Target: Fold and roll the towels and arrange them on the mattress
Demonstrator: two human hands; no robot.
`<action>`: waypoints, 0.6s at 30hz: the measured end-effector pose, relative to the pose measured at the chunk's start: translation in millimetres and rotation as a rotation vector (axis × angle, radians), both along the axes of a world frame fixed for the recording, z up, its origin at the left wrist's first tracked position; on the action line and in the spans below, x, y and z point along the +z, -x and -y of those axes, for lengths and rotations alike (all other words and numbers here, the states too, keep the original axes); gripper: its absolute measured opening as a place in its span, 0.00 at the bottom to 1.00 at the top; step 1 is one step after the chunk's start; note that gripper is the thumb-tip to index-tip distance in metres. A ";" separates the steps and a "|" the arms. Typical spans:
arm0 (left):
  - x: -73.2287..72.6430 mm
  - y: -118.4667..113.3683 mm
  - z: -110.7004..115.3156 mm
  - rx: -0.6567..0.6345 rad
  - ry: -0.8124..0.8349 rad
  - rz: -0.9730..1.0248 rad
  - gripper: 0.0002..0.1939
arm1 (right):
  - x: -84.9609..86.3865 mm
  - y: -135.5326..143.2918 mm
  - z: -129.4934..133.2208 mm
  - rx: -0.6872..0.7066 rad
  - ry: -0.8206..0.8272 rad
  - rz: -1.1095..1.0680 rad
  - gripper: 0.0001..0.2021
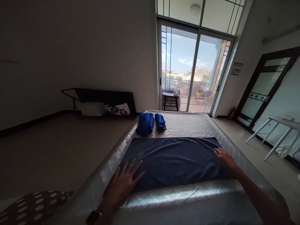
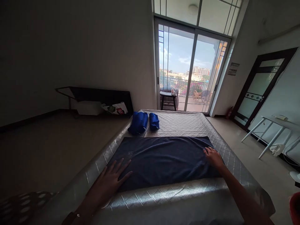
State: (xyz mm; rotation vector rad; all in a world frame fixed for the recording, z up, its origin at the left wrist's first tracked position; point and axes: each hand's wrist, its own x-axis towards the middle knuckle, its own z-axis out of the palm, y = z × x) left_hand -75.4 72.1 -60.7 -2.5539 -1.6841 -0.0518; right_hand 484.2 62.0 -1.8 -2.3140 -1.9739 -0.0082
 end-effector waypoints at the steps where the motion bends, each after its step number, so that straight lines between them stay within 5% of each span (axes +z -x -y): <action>1: -0.9 0.2 -0.3 0.005 0.002 -0.021 0.27 | 6.5 0.8 -11.8 0.000 -0.005 -0.012 0.26; 5: -4.2 3.0 -1.8 0.009 -0.015 -0.082 0.28 | 21.8 2.8 -58.6 0.025 0.057 -0.027 0.27; 8: -10.5 9.1 -3.8 -0.022 -0.045 -0.072 0.28 | 17.8 -2.5 -81.6 0.029 0.101 -0.047 0.26; 14: -22.6 20.4 -3.9 -0.078 -0.182 -0.002 0.22 | -6.6 -18.1 -95.4 -0.050 0.108 -0.084 0.27; 18: -12.3 23.6 -6.3 0.022 -0.113 -0.019 0.26 | -16.0 -19.6 -98.1 -0.070 0.101 -0.090 0.28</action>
